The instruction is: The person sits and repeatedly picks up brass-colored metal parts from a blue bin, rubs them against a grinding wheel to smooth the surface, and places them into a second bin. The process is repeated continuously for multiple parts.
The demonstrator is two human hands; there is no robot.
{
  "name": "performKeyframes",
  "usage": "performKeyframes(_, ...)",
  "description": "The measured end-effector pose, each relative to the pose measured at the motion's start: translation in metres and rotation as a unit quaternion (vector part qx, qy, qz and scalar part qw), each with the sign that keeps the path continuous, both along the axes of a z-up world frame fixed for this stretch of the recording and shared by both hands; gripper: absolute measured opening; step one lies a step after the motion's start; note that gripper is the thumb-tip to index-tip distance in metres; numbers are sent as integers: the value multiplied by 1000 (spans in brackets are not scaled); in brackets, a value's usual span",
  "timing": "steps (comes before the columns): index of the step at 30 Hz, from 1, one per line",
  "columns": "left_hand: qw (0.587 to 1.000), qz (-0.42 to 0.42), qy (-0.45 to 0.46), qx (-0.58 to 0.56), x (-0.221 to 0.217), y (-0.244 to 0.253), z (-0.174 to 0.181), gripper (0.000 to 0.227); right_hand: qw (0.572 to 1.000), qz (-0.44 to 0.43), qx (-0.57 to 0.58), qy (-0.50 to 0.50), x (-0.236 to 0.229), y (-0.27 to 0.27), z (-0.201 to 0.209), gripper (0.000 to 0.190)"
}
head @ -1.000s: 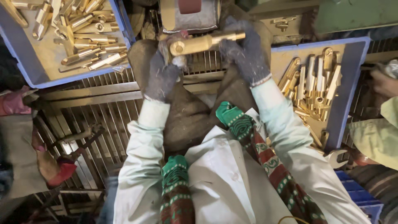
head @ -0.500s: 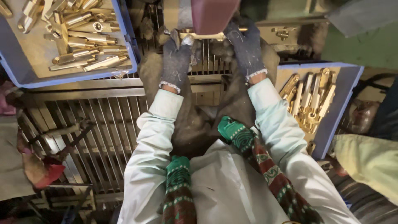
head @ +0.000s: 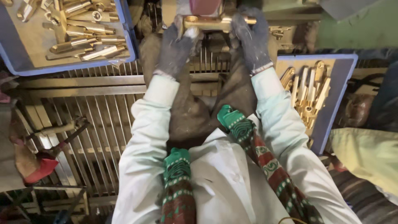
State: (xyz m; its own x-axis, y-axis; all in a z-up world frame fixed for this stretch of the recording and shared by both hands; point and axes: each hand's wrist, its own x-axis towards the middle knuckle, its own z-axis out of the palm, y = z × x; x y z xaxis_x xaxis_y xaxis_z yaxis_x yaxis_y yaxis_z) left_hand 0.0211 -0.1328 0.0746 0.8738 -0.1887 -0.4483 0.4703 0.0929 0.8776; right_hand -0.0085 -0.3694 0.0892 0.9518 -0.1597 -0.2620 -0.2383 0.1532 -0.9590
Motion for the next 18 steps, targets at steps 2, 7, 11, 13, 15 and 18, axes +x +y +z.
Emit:
performKeyframes(2, 988, -43, -146, -37, -8, 18, 28, 47, 999, 32, 4, -22, -18, -2, 14, 44)
performKeyframes(7, 924, -41, -369, 94, -24, 38, 75, 58, 982, 136, -45, -127, -32, 9, 30, 52)
performKeyframes(11, 920, -50, -358, 151, -12, 56, 73, 69, 966, 182, -98, -157, -23, 26, 20, 54)
performKeyframes(13, 914, -70, -378, 132, 3, 66, 63, 62, 967, 191, -94, -139, -11, 36, 15, 51)
performKeyframes(15, 935, -71, -330, 106, 17, 70, 44, 57, 974, 197, -82, -82, -5, 44, 10, 43)
performKeyframes(18, 954, -50, -262, 138, 49, 68, 3, 46, 979, 173, -102, -35, 4, 55, 4, 38)
